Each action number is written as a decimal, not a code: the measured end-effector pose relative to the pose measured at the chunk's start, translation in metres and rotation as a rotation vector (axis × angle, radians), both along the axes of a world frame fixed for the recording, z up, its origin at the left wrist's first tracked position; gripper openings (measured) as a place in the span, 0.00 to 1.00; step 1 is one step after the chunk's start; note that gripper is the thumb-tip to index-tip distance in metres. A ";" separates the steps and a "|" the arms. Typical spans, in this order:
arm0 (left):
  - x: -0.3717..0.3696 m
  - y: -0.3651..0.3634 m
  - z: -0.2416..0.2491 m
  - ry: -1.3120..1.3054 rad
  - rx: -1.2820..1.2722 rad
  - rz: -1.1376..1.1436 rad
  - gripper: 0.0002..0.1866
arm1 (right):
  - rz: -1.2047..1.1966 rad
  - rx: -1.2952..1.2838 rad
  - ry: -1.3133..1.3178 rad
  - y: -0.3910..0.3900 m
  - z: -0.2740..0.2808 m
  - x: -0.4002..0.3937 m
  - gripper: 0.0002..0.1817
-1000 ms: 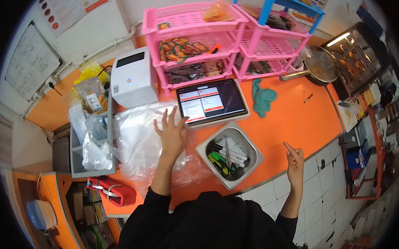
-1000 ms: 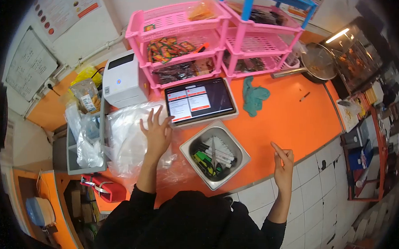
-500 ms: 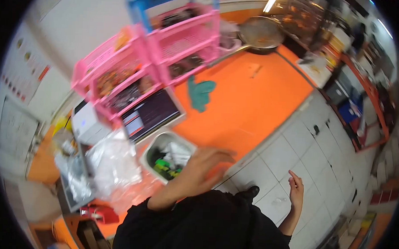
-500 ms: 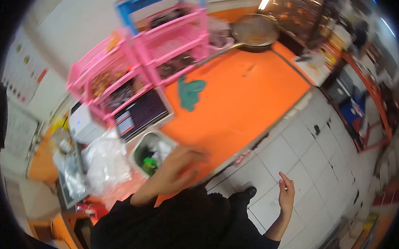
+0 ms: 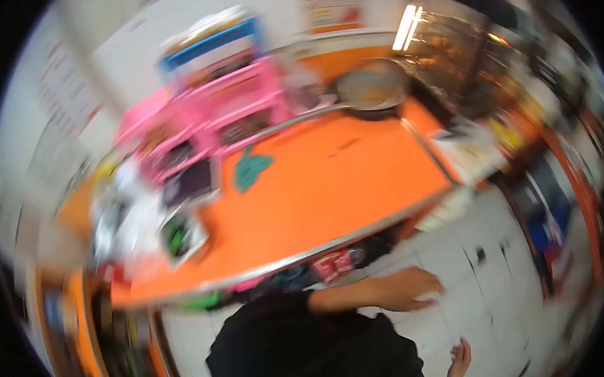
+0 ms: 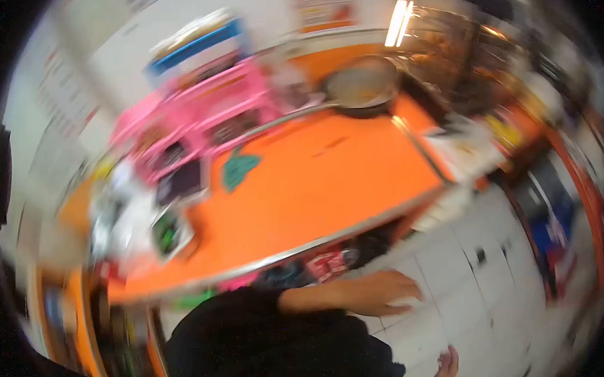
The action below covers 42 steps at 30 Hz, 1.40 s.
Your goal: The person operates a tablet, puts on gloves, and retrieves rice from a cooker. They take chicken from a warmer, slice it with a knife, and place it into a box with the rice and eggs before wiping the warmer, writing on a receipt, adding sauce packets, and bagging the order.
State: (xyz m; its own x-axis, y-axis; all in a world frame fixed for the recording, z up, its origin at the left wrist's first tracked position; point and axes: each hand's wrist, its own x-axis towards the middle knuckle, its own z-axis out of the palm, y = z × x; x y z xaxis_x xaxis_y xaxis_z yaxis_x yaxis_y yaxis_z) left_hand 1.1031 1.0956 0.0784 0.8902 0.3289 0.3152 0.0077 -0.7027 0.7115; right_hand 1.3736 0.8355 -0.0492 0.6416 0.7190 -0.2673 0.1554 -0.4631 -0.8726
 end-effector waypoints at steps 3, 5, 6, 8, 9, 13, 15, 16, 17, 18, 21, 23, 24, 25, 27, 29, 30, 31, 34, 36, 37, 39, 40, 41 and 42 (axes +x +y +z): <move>0.014 0.021 -0.005 -0.057 -0.034 0.193 0.12 | 0.225 -0.029 -0.002 0.087 0.000 0.069 0.18; 0.044 0.038 -0.010 -0.076 -0.068 0.314 0.12 | 0.255 0.015 0.012 0.121 0.010 0.103 0.18; 0.051 0.052 -0.018 -0.067 -0.086 0.397 0.12 | 0.261 0.031 0.006 0.157 0.021 0.109 0.17; 0.074 0.085 -0.042 -0.058 -0.046 0.623 0.14 | 0.332 0.212 -0.055 0.219 0.044 0.124 0.17; 0.088 0.105 -0.047 -0.114 -0.102 0.660 0.13 | 0.433 0.210 -0.145 0.244 0.061 0.133 0.16; 0.167 0.195 -0.060 -0.177 -0.079 0.727 0.15 | 0.414 0.362 -0.151 0.337 0.071 0.157 0.13; 0.213 0.244 -0.076 -0.172 0.129 0.952 0.21 | 0.491 0.352 -0.100 0.373 0.070 0.159 0.14; 0.240 0.268 -0.071 -0.171 0.122 0.933 0.21 | 0.555 0.327 -0.088 0.387 0.072 0.168 0.14; 0.268 0.296 -0.063 -0.200 0.119 0.963 0.23 | 0.548 0.317 -0.081 0.397 0.073 0.182 0.14; 0.290 0.309 -0.050 -0.233 0.137 0.997 0.26 | 0.564 0.323 -0.072 0.396 0.078 0.190 0.14; 0.361 0.377 -0.057 -0.283 0.299 1.115 0.29 | 0.560 0.333 -0.043 0.430 0.075 0.231 0.14; 0.391 0.412 -0.079 -0.168 0.325 1.210 0.27 | 0.453 0.312 0.045 0.456 0.067 0.260 0.14; 0.399 0.428 -0.086 -0.055 0.324 1.309 0.25 | 0.463 0.314 0.038 0.472 0.060 0.274 0.14; 0.399 0.440 -0.091 -0.074 0.322 1.287 0.22 | 0.492 0.307 0.073 0.491 0.053 0.288 0.15; 0.392 0.453 -0.099 -0.146 0.420 1.319 0.14 | 0.631 0.260 0.056 0.534 0.056 0.305 0.17; 0.390 0.439 -0.075 -0.212 0.560 1.380 0.09 | 0.818 0.314 0.209 0.584 0.043 0.314 0.17; 0.395 0.428 -0.058 -0.229 0.594 1.398 0.08 | 0.920 0.419 0.234 0.608 0.051 0.311 0.16; 0.406 0.418 -0.046 -0.271 0.652 1.407 0.07 | 1.026 0.509 0.268 0.625 0.058 0.308 0.16; 0.455 0.391 -0.019 -0.135 0.679 1.377 0.16 | 1.028 0.282 0.699 0.684 0.044 0.314 0.15; 0.482 0.390 -0.011 -0.075 0.651 1.342 0.22 | 1.005 0.353 0.766 0.708 0.056 0.327 0.13; 0.492 0.393 -0.010 -0.081 0.629 1.362 0.24 | 0.934 0.423 0.817 0.718 0.065 0.333 0.12; 0.505 0.401 -0.007 -0.080 0.642 1.432 0.26 | 0.868 0.631 0.796 0.734 0.077 0.330 0.09; 0.509 0.403 -0.008 -0.130 0.644 1.481 0.27 | 0.971 0.937 0.264 0.742 0.080 0.335 0.11; 0.512 0.403 -0.009 -0.176 0.639 1.527 0.27 | 1.012 1.201 -0.293 0.747 0.081 0.338 0.14; 0.516 0.404 -0.005 -0.120 0.655 1.576 0.26 | 1.118 1.193 -0.336 0.748 0.082 0.342 0.18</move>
State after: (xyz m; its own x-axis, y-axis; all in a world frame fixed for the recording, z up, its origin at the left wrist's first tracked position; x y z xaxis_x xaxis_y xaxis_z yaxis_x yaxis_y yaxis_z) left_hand 1.6186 1.4993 0.0736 -0.1809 0.5980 0.7808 0.8992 -0.2210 0.3776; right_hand 1.7156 1.5839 0.0331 -0.3830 0.5173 0.7653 0.1694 0.8538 -0.4923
